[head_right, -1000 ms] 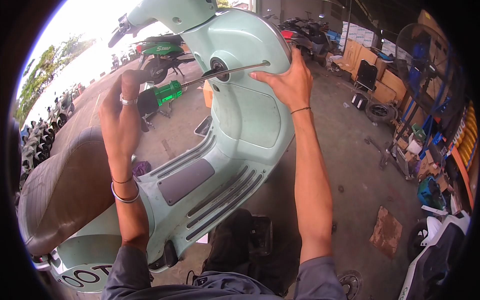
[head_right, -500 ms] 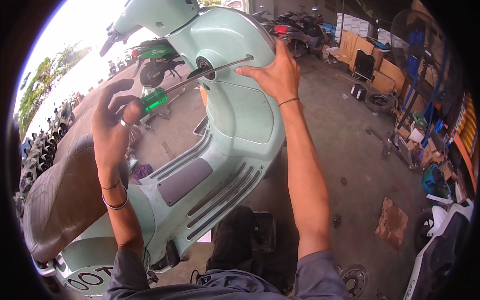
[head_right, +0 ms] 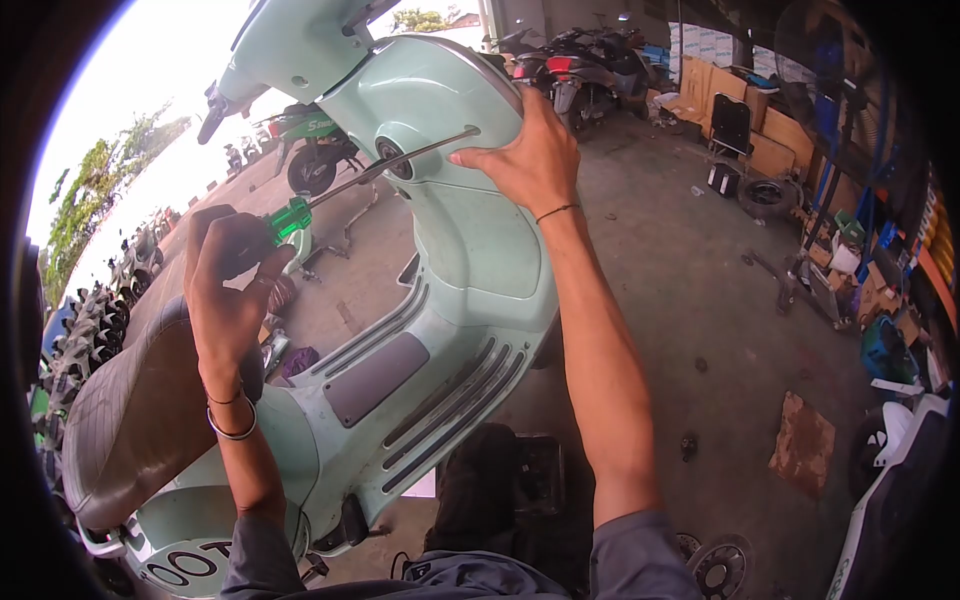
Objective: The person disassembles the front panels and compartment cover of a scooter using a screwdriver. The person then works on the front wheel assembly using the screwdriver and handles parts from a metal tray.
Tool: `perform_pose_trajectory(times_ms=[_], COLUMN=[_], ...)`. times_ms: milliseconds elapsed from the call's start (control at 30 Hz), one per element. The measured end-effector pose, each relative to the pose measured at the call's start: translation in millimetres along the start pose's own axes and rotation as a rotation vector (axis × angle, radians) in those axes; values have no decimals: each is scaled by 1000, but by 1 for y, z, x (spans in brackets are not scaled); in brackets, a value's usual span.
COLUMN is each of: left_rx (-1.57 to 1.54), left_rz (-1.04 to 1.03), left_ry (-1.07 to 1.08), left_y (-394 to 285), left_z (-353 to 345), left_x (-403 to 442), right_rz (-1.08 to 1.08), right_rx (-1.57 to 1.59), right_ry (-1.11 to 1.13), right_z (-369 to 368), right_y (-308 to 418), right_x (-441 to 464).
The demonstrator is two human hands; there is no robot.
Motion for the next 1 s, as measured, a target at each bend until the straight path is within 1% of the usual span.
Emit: perform_pose_trajectory(times_ms=[33,100,133,167,233,267,300,400,433,500,533,567,633,667,700,767,800,833,900,933,967,1000], left_rx=[1,-129,-234,-235,-137,-237,-232,-107,-105,-11,46,45,-136,-187,-188,-366,-425,-424,-408,-394,-401,-399], left_rz=[3,211,255,246,405,450,443,148,137,-45,-73,-71,155,198,189,209,288,294,403,331,341,418], left_ry=[2,-41,-46,-42,90,105,106,138,134,72,84,82,63,49,47,24,8,11,-20,-89,-89,-124], left_y=[-1,5,8,6,8,17,19,19,17,5,13,16,27,38,42,43,40,34,26,19,13,9], left_z=[-1,-2,-4,-3,-2,-1,-2,1,2,2,-1,-7,-17,-20,-21,-23,-22,-19,-13,-12,-12,-9], left_x=[-1,1,-2,0,2,0,-3,-1,-2,-4,-5,-5,-6,-10,-14,-19,-21,-20,-25,-24,-25,-26], right_rz=[11,20,39,56,24,2,1,-13,-28,-45,-45,-42,-49,-56,-54,-36,-40,-39,-44,-45,-46,-46], right_rx=[1,2,-27,-58,-48,-35,-30,-17,-37,-60,-42,-22,-26,-33,-33,-29,-31,-31,-30,-24,-23,-35], right_ry=[0,-13,-20,-28,-28,-16,-23,-9,-13,-11,6,25,24,18,9,-1,2,0,11,16,21,32], right_z=[0,-1,-4,-4,-3,-2,-1,0,1,1,0,-1,-2,-1,0,1,1,1,-3,-4,-4,-5], right_y=[0,-2,-4,-2,-2,-2,-3,0,1,0,-2,-2,-2,-2,-2,-1,-2,-2,-4,-6,-7,-8], right_x=[0,3,4,4,3,2,1,2,0,-1,0,1,0,1,1,0,-1,0,-1,1,2,2])
Point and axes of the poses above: each hand's wrist, its own x-axis towards the middle knuckle, its own z-axis out of the back of the hand, y = z × x, the point moved 3 cm from there along x, towards the middle knuckle, and after that the axes turned 3 degrees about -x, right-handed, at the moved point
